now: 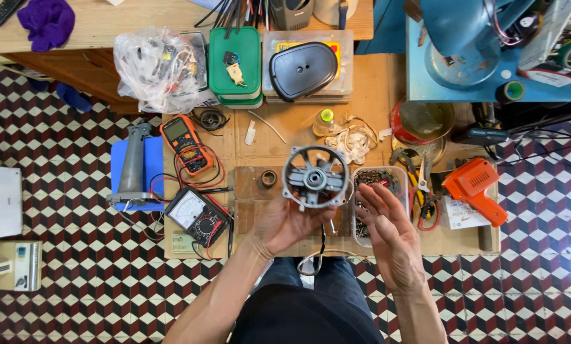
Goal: The person cleans a small electrical motor component with a cloth, applies oil from a bottle, and reassembles the motor parts on a cluttered workbench. The person handles the motor housing, rotor, and wires, then secures the assembly with a zip tie.
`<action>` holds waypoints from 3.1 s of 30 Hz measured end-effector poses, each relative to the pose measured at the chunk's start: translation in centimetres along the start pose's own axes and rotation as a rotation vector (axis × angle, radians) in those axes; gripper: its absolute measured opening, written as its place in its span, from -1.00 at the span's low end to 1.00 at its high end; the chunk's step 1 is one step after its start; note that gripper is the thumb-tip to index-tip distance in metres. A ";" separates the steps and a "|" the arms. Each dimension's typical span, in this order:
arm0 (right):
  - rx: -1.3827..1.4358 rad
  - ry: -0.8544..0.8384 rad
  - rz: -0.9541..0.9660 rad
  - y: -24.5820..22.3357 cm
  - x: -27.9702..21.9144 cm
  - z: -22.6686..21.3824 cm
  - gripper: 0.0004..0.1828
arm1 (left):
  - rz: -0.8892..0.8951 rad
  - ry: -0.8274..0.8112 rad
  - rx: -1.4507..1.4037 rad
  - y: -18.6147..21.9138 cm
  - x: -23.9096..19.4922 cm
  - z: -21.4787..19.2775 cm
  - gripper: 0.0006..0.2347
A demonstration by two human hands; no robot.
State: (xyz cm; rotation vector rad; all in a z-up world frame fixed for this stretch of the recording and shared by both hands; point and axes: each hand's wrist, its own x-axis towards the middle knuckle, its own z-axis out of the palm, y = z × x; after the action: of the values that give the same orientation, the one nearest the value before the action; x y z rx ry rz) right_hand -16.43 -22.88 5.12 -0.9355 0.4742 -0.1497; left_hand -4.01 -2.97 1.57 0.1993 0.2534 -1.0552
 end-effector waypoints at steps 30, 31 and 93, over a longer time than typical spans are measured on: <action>-1.109 -0.168 0.059 3.2 23.0 -5.2 -0.32 | 0.420 0.331 -0.082 6.3 8.4 -10.5 -0.66; -1.151 -0.213 -0.007 4.6 25.0 -5.3 -0.26 | 0.427 0.327 -0.127 6.5 9.6 -11.7 -0.66; -1.591 -0.339 0.645 -2.3 23.0 0.6 -0.15 | 0.346 0.529 0.084 5.2 17.9 -13.9 -0.53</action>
State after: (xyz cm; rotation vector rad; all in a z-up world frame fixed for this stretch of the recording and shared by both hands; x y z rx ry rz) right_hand 4.40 -31.28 -0.30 -2.2206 0.5126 1.1233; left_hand 7.42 -11.46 -16.89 0.5792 0.6281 -0.6541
